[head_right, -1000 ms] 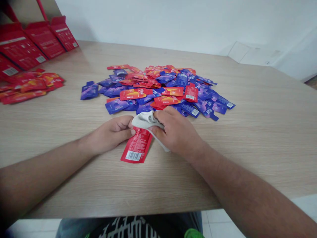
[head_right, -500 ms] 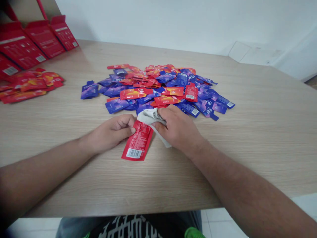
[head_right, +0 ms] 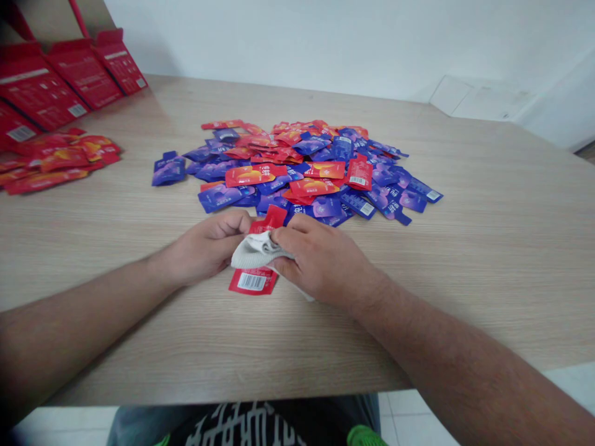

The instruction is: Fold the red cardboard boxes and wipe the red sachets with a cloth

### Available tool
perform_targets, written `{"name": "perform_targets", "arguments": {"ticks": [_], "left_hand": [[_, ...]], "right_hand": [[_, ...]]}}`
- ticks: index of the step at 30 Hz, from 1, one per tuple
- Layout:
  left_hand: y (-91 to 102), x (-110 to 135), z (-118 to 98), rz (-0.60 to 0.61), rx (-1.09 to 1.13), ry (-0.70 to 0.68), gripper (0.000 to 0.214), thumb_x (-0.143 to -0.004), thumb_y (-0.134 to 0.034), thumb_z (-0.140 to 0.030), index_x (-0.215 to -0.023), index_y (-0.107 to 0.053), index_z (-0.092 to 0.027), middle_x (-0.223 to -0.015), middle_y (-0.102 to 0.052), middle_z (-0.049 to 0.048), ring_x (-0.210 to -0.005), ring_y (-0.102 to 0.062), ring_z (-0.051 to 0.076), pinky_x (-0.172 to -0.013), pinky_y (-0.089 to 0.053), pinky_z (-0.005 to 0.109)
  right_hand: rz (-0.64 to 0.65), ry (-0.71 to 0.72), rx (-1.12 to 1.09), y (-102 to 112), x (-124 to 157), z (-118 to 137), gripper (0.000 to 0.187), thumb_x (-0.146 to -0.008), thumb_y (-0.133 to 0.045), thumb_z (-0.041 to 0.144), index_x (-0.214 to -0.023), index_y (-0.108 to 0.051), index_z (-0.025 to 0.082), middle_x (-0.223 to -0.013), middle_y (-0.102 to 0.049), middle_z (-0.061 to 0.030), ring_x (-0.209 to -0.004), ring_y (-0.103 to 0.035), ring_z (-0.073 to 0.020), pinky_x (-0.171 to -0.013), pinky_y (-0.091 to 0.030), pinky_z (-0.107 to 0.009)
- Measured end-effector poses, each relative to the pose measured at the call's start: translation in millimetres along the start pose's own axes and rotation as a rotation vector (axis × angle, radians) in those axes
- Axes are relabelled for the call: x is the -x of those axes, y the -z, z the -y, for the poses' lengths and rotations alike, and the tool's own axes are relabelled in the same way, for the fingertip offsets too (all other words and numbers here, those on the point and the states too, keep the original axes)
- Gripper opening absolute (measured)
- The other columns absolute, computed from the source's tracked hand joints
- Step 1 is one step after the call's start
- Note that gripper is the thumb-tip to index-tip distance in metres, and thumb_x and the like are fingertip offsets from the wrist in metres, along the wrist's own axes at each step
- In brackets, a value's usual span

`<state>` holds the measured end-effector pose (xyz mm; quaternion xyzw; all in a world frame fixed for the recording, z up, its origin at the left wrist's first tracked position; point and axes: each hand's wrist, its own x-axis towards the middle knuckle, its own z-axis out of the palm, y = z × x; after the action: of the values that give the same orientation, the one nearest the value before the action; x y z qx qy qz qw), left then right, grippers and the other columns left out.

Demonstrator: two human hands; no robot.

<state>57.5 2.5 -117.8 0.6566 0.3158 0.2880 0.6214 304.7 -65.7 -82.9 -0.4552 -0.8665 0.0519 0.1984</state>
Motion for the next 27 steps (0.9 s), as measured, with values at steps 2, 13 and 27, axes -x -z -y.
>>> {"name": "perform_targets", "arguments": {"ticks": [2, 13, 27], "left_hand": [[-1.7, 0.0, 2.0, -0.043, 0.08, 0.046, 0.024, -0.09, -0.076, -0.03, -0.083, -0.055, -0.02, -0.07, -0.059, -0.0033, -0.058, -0.051, 0.01, -0.054, -0.041, 0.021], [-7.9, 1.2, 4.0, -0.125, 0.187, 0.086, 0.02, -0.089, -0.075, -0.027, -0.088, -0.056, -0.021, -0.073, -0.063, -0.0025, -0.059, -0.06, 0.012, -0.054, -0.048, 0.022], [-14.0, 3.5, -12.2, -0.211, 0.348, 0.164, 0.029, -0.086, -0.079, -0.026, -0.085, -0.051, -0.022, -0.065, -0.062, -0.0045, -0.051, -0.057, 0.011, -0.046, -0.048, 0.019]], "right_hand": [[-0.04, -0.051, 0.038, 0.0, 0.0, 1.6, 0.012, -0.103, -0.07, 0.027, -0.112, -0.069, 0.02, -0.107, -0.067, -0.0093, -0.099, -0.064, -0.0275, -0.086, -0.054, -0.039], [0.001, 0.012, 0.08, 1.5, 1.3, 10.7, 0.018, -0.104, -0.071, 0.024, -0.12, -0.073, 0.016, -0.111, -0.068, -0.0117, -0.101, -0.065, -0.0283, -0.086, -0.055, -0.04], [0.084, 0.1, -0.013, 0.9, -1.3, 1.8, 0.017, -0.102, -0.071, 0.022, -0.119, -0.073, 0.018, -0.11, -0.068, -0.0097, -0.1, -0.065, -0.0269, -0.086, -0.053, -0.038]]}}
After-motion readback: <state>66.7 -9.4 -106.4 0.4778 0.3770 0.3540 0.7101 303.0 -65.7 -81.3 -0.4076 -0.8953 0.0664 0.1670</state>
